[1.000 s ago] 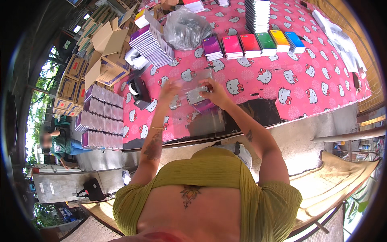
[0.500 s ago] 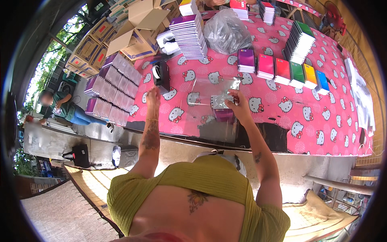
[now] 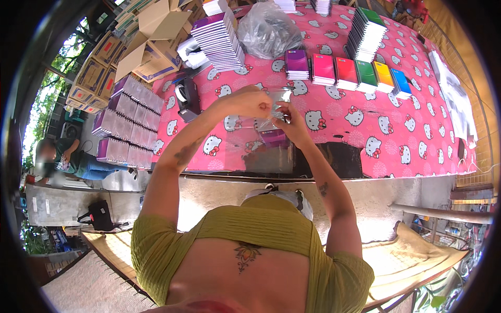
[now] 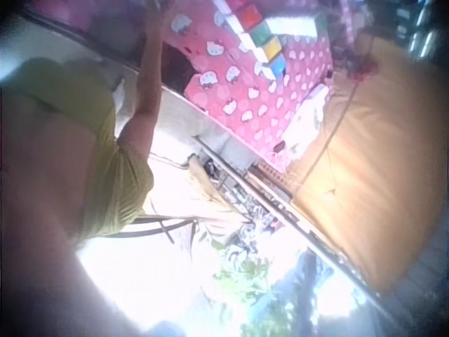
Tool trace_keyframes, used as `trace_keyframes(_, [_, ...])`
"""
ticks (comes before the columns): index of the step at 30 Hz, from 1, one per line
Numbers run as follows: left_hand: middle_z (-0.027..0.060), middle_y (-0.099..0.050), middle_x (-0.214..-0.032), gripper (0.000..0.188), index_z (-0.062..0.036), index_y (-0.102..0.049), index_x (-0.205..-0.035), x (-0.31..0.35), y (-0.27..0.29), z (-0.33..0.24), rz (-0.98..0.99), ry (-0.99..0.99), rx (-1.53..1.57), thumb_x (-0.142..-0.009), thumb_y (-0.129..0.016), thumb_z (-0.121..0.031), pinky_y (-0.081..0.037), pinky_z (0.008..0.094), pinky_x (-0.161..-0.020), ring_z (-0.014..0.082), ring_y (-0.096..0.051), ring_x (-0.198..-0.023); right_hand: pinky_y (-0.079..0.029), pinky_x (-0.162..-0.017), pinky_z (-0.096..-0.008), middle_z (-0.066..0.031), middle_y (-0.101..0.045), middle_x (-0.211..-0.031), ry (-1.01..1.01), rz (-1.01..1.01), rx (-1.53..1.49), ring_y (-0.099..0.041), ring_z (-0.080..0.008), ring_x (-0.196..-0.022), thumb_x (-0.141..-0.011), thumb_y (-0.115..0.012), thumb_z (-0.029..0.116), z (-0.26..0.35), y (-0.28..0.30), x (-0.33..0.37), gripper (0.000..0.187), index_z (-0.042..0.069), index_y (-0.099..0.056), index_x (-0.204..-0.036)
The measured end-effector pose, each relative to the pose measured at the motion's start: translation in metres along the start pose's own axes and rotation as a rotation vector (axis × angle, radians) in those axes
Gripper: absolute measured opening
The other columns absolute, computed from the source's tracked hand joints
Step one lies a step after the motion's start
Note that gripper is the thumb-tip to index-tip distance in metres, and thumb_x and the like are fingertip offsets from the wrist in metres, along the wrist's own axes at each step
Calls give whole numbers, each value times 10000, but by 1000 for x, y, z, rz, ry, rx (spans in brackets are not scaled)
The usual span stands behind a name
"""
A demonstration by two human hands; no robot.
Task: The person packages small colorful notepads into clear plastic bags by hand and seals them using a tape dispenser. The person selects different colored notepads, places them into bags, and applies tape to close the bags.
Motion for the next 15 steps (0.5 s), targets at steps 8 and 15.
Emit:
trace_keyframes(8, [-29, -630, -804, 350, -61, -656, -927, -27, -103, 91, 478, 273, 742, -869, -732, -398, -457, 268, -617, 85, -585, -744, -424, -843, -257, -12, -563, -1121, 50, 86, -85, -512, -92, -977, -857, -744, 111, 2, -7, -1, 579, 87, -478, -1371])
trace_keyframes(15, [42, -635, -1101, 382, -55, -568, -1244, 12, -112, 116, -252, 344, 1233, -967, -610, -315, -510, 352, -870, 145, -615, -969, -403, -974, -297, -42, -567, -1210, -91, -158, -364, -522, -148, -1116, -946, -639, 147, -53, 14, 7, 437, 60, -494, -1350])
Point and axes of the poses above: each hand's wrist, its own x-axis away from the middle knuckle, its own y-axis out of the back of the hand, z = x × y, the point moved 10 cm from there along -x, towards the middle knuckle
